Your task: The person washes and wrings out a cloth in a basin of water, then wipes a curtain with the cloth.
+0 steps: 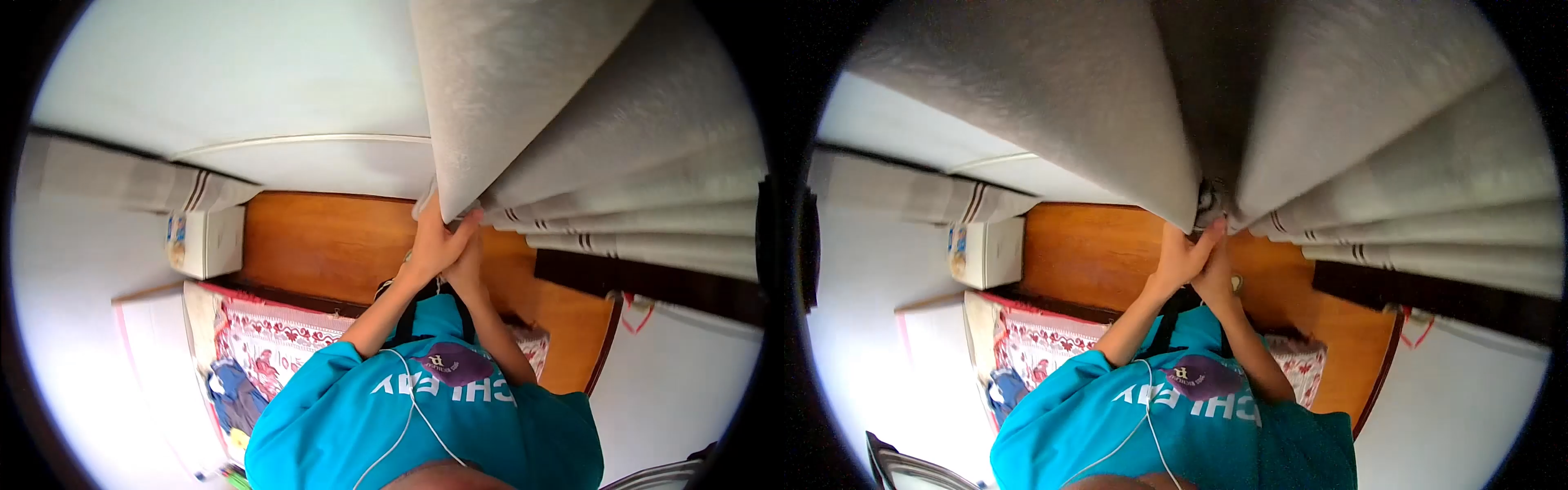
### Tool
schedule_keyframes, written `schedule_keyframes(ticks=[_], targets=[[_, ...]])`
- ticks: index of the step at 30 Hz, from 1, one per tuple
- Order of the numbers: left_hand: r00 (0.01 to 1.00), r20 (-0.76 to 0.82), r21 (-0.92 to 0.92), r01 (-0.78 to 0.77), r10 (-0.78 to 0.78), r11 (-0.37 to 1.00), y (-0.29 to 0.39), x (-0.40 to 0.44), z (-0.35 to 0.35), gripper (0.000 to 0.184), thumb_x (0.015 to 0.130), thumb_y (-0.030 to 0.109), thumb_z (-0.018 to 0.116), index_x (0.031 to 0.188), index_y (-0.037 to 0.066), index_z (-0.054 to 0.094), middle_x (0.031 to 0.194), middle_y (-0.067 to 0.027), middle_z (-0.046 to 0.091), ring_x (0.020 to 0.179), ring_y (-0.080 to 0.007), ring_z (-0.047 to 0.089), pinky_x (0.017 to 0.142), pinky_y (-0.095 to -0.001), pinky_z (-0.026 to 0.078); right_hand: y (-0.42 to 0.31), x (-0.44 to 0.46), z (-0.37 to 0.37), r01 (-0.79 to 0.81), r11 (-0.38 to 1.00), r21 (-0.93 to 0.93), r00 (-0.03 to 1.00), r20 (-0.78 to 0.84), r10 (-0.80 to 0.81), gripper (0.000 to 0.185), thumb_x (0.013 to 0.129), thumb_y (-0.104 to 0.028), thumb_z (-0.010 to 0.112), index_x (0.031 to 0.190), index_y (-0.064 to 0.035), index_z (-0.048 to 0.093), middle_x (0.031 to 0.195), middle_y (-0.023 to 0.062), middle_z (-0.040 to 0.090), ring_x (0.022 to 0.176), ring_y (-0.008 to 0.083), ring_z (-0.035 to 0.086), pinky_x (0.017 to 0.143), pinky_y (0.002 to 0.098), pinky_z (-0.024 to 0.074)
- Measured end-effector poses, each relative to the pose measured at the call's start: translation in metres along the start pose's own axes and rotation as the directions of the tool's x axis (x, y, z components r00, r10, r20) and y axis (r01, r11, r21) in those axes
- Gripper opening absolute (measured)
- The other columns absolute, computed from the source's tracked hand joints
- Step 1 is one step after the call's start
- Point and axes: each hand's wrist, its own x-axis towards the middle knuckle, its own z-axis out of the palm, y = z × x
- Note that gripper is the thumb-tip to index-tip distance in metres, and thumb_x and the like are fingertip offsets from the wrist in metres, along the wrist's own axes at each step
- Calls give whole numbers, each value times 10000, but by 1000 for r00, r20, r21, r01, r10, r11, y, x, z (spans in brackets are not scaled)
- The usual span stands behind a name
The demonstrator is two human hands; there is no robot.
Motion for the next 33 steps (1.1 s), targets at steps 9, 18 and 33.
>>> schedule_keyframes(ticks=[9,18,33], targets=[[922,368,86,97,-122,992,9,6,61,264,825,142,784,954,-34,637,848,-109,659,766,-214,583,724,-336,487,7,-72,-53,-223,967,-121,916,-365,166,487,824,15,566,1294,47,446,1034,256,626,912,456,624,769,429,506],[997,36,-7,63,-62,998,32,10,162,224,882,126,747,871,-59,622,762,-53,623,691,-126,529,637,-285,442,59,-51,-156,-190,976,108,854,-472,219,702,816,-36,615,1430,71,293,1301,248,515,1188,392,551,986,413,445],[990,-117,46,-79,83,996,31,26,248,160,947,78,631,944,-82,631,815,-148,664,707,-236,598,654,-333,469,69,5,-227,-191,978,87,845,-493,209,1017,724,-138,864,1471,53,201,1459,281,384,1297,386,475,1048,425,419]])
